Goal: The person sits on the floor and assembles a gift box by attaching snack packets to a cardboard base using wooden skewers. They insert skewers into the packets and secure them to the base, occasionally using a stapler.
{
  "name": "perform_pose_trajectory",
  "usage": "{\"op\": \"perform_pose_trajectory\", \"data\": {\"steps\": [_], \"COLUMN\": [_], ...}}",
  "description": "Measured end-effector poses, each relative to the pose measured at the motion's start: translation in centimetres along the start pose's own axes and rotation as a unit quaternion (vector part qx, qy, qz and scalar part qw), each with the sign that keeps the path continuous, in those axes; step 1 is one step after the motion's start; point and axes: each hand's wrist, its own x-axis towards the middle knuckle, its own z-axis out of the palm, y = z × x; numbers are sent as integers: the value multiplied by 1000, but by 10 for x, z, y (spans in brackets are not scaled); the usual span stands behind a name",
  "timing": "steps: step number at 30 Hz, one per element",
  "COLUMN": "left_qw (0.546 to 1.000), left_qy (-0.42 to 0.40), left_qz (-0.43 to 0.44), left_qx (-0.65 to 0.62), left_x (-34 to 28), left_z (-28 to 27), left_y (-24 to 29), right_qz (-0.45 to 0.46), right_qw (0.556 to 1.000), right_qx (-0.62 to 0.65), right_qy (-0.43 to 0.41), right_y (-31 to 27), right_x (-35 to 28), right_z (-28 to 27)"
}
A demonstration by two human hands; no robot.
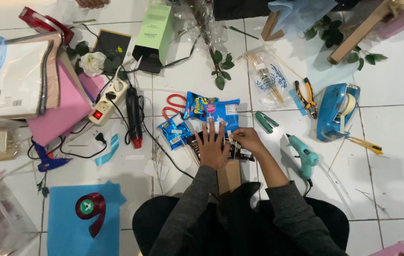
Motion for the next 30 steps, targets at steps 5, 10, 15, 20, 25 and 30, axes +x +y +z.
{"op": "perform_pose_trajectory", "data": {"steps": [5, 10, 15, 20, 25, 30], "left_qw": [1000, 1000, 999, 999, 999, 1000], "left_qy": [9, -8, -26, -23, -19, -18], "left_qz": [-7, -16, -27, -25, -23, -22], "left_qx": [10, 19, 29, 19, 13, 4], "left_x": [-1, 3, 4, 1, 2, 3], "left_z": [0, 4, 8, 3, 6, 5], "left_y": [3, 1, 1, 2, 2, 2], "right_qz": [-7, -7, 19, 23, 50, 50], "right_qw": [999, 997, 994, 989, 983, 975], "right_qx": [-34, -43, -52, -93, -96, -127], "right_qy": [35, 64, 99, 115, 148, 176], "right_y": [26, 29, 26, 18, 4, 12], "right_x": [14, 15, 14, 11, 5, 13], "right_z": [8, 10, 15, 18, 22, 23]}}
